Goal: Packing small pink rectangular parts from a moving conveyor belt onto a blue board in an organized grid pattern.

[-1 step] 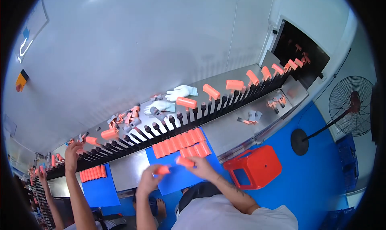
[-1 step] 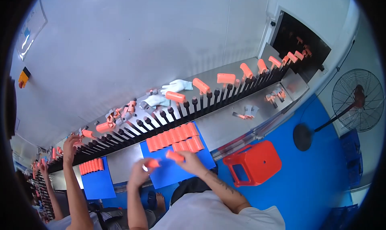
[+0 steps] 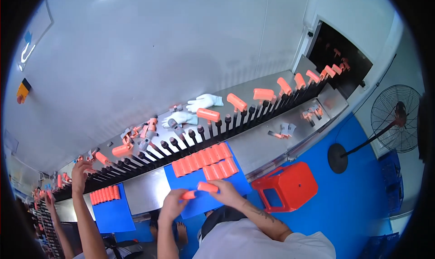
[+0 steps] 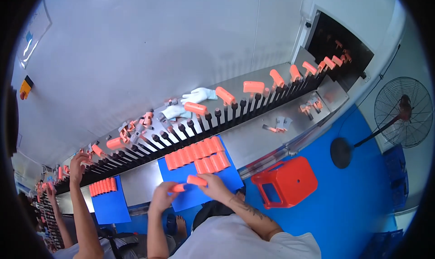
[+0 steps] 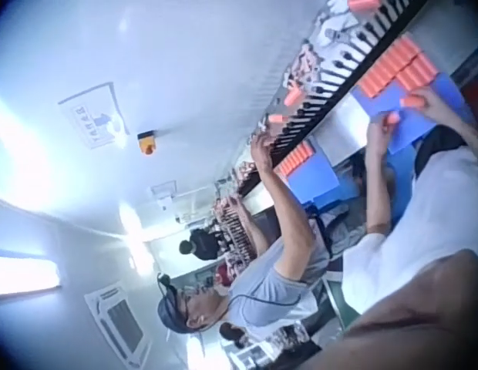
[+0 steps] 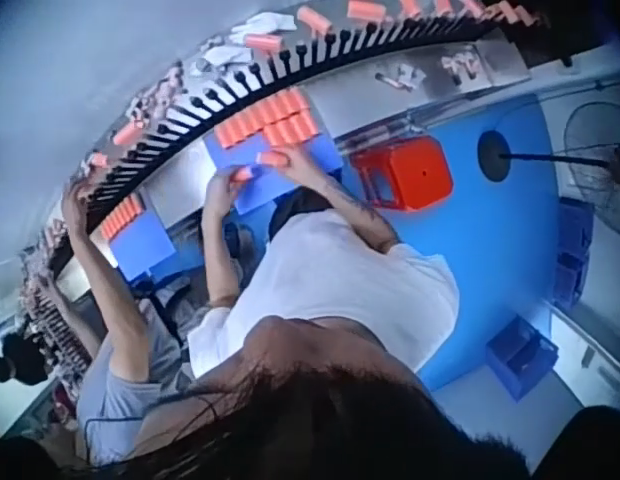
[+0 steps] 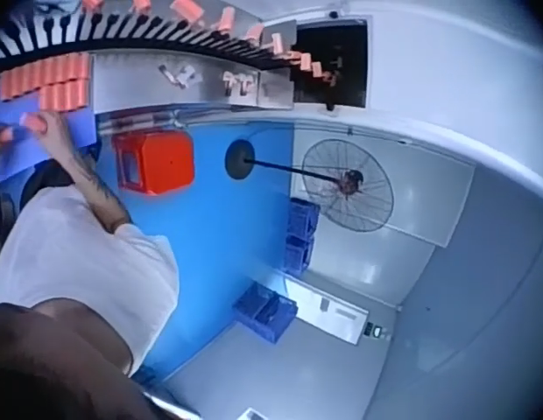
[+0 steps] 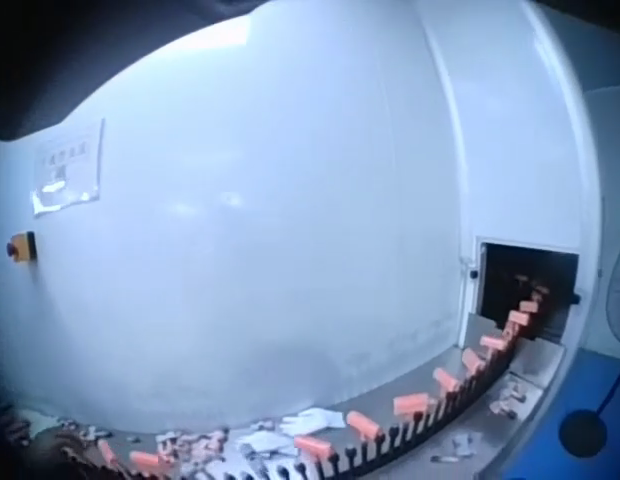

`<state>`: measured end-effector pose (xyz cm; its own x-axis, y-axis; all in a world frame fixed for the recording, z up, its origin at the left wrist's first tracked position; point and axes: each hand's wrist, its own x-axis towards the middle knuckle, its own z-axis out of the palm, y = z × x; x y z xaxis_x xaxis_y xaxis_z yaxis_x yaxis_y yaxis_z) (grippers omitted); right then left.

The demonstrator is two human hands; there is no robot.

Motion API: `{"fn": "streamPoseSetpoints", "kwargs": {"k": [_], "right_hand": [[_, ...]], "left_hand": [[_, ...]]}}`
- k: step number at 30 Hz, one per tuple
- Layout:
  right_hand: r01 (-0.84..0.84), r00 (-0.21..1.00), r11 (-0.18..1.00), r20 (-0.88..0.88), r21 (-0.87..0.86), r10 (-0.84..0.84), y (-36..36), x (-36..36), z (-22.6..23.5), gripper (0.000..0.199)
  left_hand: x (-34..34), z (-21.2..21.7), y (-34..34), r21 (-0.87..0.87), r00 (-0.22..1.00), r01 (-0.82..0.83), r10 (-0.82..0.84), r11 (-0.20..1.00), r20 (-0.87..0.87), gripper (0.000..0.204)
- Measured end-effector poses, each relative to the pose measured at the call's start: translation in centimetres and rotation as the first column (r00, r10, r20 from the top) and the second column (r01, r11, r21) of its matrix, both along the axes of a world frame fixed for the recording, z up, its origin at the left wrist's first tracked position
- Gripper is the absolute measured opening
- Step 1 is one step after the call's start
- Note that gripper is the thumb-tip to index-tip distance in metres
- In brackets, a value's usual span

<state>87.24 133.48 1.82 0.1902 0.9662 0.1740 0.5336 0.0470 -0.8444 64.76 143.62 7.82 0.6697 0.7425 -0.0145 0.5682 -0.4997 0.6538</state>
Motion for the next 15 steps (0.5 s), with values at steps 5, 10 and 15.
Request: {"fn": "streamPoseSetpoints", "kwargs": {"k": [5,10,15], "right_hand": [[0.047,0.966,0.995,0.252,0.084,-0.067,0.0,-3.8,-2.8,0.020],[-0.127,0.851,0.989,0.519,0.070,0.073,0.1,-5.1,-4.9,0.051],[-0.176,0.828,0.984,0.542,0.015,0.140,0.5,-5.6,-5.0,0.071]], "left_hand": [[0.5,-8.2,-0.8,0.309,0.988,0.107,-0.067,0.945,-0.138,0.042],[0.5,-10.9,-2.0,0.207,0.933,-0.347,0.313,0.915,0.179,0.043],[-0.6,-11.5,-3.9,-0.135,0.901,-0.323,0.348,0.937,0.260,0.060]]}}
